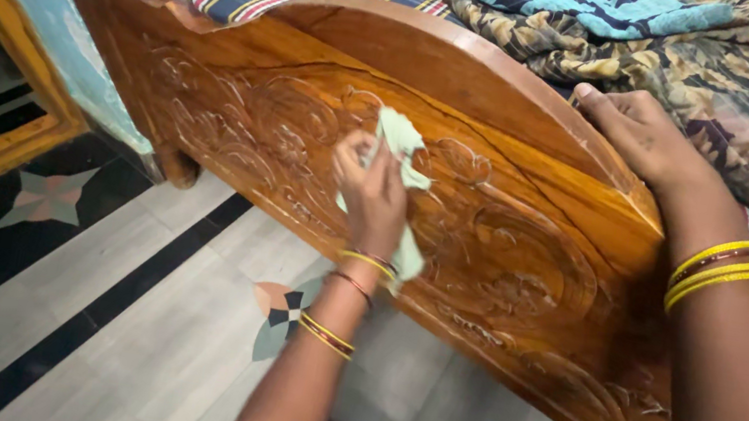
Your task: The person sits on the floor and wipes the carved wooden footboard of a bed with a light green cloth. They repeatedly rub the surface and crevices of the wood, moving along the length of the frame.
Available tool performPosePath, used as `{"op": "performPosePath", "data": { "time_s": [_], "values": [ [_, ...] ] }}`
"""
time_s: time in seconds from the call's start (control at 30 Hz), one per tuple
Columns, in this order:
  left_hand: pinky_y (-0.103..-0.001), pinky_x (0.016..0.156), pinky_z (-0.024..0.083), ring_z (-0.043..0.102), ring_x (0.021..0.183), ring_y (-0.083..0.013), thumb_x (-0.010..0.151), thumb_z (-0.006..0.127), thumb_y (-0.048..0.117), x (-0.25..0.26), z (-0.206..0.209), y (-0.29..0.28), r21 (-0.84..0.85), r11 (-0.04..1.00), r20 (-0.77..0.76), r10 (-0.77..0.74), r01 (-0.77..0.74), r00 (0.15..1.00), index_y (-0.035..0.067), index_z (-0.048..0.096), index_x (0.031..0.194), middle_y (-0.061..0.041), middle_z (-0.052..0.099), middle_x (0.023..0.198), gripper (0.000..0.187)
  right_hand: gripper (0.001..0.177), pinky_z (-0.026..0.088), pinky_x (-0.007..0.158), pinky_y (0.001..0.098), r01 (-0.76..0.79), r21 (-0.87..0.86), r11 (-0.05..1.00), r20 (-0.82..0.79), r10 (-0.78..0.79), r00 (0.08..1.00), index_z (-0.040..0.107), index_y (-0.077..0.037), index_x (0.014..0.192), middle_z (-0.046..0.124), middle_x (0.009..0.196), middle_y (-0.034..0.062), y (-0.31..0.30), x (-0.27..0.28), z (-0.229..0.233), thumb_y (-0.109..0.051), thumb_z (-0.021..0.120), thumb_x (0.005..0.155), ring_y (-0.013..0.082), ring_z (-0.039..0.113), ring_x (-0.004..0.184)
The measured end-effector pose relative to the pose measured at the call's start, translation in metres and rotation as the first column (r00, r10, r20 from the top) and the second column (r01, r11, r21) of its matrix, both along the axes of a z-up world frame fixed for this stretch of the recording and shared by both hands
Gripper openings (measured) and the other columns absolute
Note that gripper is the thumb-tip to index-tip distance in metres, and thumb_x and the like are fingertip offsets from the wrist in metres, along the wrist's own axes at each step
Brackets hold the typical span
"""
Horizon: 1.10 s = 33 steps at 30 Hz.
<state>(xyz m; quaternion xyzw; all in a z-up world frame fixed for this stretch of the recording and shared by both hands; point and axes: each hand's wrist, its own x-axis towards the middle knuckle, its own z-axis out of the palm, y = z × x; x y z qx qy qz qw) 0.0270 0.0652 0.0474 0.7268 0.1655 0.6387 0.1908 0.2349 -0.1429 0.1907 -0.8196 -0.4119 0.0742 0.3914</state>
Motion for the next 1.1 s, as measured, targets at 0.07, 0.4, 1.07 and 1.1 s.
{"op": "performPosePath", "data": {
  "time_s": [0.07,0.4,1.07,1.1],
  "values": [
    [-0.046,0.096,0.046,0.053,0.109,-0.0350,0.089,0.070,-0.002,0.000,-0.001,0.022,0.066,0.997,0.029,-0.033,0.031,0.999,0.003,0.067,0.119,-0.017,0.054,0.116,0.031,0.062,0.041,0.058,0.0337,-0.017,-0.007,1.000,0.020,0.017,1.000,0.070,0.001,0.086,0.059,0.070,0.0003,0.003,0.001,0.002,-0.054,0.050,0.104,0.0104,0.049,0.065],
    [-0.045,0.095,0.049,0.055,0.111,-0.0347,0.086,0.069,-0.007,-0.009,-0.081,0.067,0.104,0.988,-0.034,-0.111,0.114,0.993,0.006,0.068,0.116,-0.017,0.053,0.120,0.033,0.069,0.039,0.059,0.0374,0.022,-0.050,0.998,0.066,-0.019,0.998,0.066,0.006,0.083,0.053,0.070,0.0033,0.002,0.016,-0.005,-0.056,0.049,0.109,0.0139,0.044,0.066],
    [-0.041,0.103,0.045,0.052,0.117,-0.0349,0.097,0.054,-0.002,-0.004,-0.083,0.043,-0.173,0.973,0.102,-0.136,0.152,0.985,-0.003,0.057,0.128,-0.020,0.046,0.124,0.031,0.062,0.044,0.058,0.0330,-0.075,-0.003,0.997,0.081,0.075,0.994,0.072,0.001,0.085,0.060,0.067,-0.0007,0.004,0.013,-0.002,-0.054,0.050,0.104,0.0091,0.049,0.064],
    [-0.042,0.104,0.043,0.052,0.118,-0.0355,0.100,0.053,-0.002,-0.008,-0.093,0.041,-0.202,0.970,0.115,-0.110,0.132,0.987,-0.005,0.056,0.128,-0.020,0.047,0.125,0.029,0.062,0.044,0.057,0.0335,-0.069,-0.009,0.998,0.070,0.070,0.995,0.072,0.001,0.085,0.060,0.068,-0.0005,0.006,0.016,-0.002,-0.054,0.051,0.104,0.0094,0.049,0.063]
  ]
}}
